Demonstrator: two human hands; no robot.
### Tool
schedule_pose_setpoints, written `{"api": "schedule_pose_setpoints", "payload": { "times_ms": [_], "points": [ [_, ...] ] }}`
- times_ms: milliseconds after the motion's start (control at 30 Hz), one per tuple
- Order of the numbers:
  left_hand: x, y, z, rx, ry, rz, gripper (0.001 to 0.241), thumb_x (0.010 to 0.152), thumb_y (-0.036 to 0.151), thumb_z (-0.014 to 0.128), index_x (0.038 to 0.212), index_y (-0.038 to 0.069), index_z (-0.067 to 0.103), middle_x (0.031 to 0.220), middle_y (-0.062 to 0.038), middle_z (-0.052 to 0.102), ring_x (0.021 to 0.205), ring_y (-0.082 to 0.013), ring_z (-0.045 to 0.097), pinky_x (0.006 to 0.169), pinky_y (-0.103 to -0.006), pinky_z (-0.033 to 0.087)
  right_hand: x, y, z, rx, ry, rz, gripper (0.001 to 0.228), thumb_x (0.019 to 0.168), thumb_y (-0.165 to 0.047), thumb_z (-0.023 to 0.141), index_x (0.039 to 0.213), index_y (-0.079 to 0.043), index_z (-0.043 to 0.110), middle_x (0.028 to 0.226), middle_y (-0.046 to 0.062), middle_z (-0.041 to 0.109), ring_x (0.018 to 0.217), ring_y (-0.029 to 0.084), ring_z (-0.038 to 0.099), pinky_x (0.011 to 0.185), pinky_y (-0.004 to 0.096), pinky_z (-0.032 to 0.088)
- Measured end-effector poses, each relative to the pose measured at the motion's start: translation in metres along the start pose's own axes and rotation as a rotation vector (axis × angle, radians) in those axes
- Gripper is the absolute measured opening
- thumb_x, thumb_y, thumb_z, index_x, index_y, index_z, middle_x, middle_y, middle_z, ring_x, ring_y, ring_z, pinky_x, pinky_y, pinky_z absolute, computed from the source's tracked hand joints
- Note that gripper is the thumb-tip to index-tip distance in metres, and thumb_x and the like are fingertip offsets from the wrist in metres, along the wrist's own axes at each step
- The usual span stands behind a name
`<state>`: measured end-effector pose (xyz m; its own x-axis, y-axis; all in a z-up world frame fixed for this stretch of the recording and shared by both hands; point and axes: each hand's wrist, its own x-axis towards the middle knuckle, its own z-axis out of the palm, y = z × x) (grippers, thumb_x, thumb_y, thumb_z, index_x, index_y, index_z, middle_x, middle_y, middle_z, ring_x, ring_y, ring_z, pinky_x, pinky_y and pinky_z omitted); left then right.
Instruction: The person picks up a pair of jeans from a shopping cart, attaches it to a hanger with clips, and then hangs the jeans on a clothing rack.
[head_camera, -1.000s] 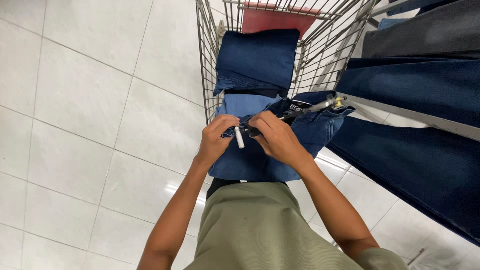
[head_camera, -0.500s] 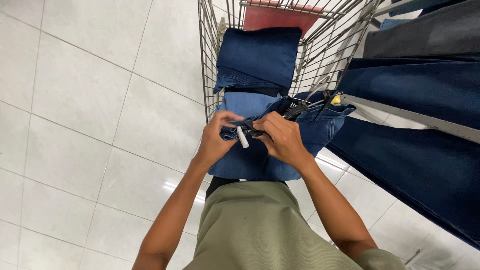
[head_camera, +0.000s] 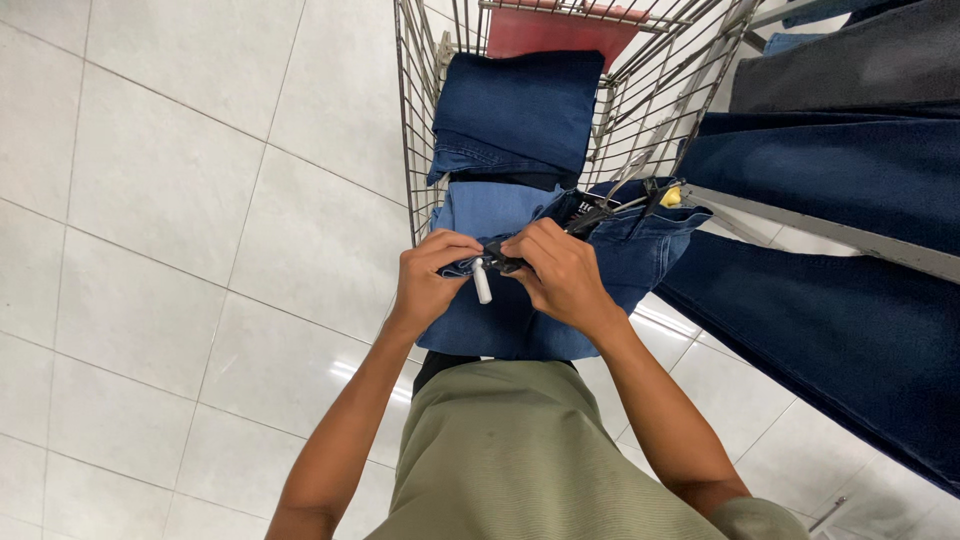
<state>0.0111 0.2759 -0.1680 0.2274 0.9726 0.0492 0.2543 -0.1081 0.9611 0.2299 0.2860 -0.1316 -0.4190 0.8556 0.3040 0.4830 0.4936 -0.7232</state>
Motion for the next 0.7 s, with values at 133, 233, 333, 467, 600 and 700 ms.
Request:
{"api": "schedule_pose_setpoints", "payload": {
  "times_ms": [133, 233, 333, 467, 600, 700],
  "points": [
    [0.003, 0.001, -0.001, 0.007, 0.013, 0.122, 0.011, 0.082, -0.002, 0.082, 0.088, 0.007, 0.08, 0.095, -0.002, 0.08, 0.086, -0.0235, 0.071, 0.081, -0.0326, 0.057, 0.003, 0.002, -0.003, -0.041, -0.008, -0.034, 0.018, 0.084, -0.007, 0.081, 0.095, -0.004, 0.067, 0.09, 0.01, 0.069, 0.102, 0.035, 0.069, 0.092, 0.049, 0.054],
    [0.001, -0.001, 0.0, 0.037, 0.028, 0.159, 0.011, 0.084, -0.002, 0.08, 0.088, 0.008, 0.081, 0.095, -0.002, 0.08, 0.086, -0.0224, 0.069, 0.08, -0.0314, 0.057, 0.006, 0.001, -0.004, -0.013, -0.019, -0.037, 0.021, 0.082, -0.004, 0.081, 0.096, -0.003, 0.066, 0.092, 0.01, 0.069, 0.113, 0.037, 0.069, 0.105, 0.057, 0.048],
    [0.003, -0.003, 0.0, 0.062, 0.015, 0.165, 0.013, 0.085, -0.002, 0.079, 0.09, 0.009, 0.082, 0.096, 0.0, 0.08, 0.086, -0.021, 0.068, 0.082, -0.0303, 0.056, 0.001, 0.005, -0.001, 0.054, -0.067, 0.037, 0.021, 0.085, -0.005, 0.081, 0.1, -0.002, 0.066, 0.094, 0.013, 0.071, 0.11, 0.039, 0.07, 0.1, 0.056, 0.051],
    [0.009, -0.007, -0.007, 0.081, -0.05, 0.094, 0.013, 0.082, -0.003, 0.082, 0.09, 0.006, 0.079, 0.098, -0.004, 0.079, 0.088, -0.0256, 0.068, 0.084, -0.0351, 0.056, 0.005, 0.02, 0.004, 0.135, -0.18, 0.095, 0.034, 0.088, -0.01, 0.079, 0.116, 0.0, 0.063, 0.112, 0.02, 0.07, 0.12, 0.041, 0.065, 0.099, 0.053, 0.052],
    [0.026, -0.001, -0.017, 0.109, -0.096, -0.044, 0.021, 0.078, -0.008, 0.081, 0.096, 0.001, 0.074, 0.106, -0.013, 0.077, 0.1, -0.0357, 0.071, 0.094, -0.0449, 0.054, 0.007, 0.033, -0.022, 0.157, -0.164, 0.097, 0.066, 0.085, -0.019, 0.084, 0.142, -0.001, 0.055, 0.132, 0.023, 0.064, 0.134, 0.045, 0.053, 0.109, 0.056, 0.044],
    [0.049, 0.021, -0.027, 0.114, -0.207, -0.2, 0.031, 0.081, -0.007, 0.074, 0.108, -0.003, 0.06, 0.116, -0.027, 0.071, 0.108, -0.0505, 0.067, 0.095, -0.0597, 0.051, -0.003, 0.058, -0.059, 0.188, -0.076, 0.24, 0.059, 0.093, -0.01, 0.075, 0.146, 0.0, 0.052, 0.138, 0.023, 0.059, 0.137, 0.047, 0.048, 0.115, 0.059, 0.034]
  ]
}}
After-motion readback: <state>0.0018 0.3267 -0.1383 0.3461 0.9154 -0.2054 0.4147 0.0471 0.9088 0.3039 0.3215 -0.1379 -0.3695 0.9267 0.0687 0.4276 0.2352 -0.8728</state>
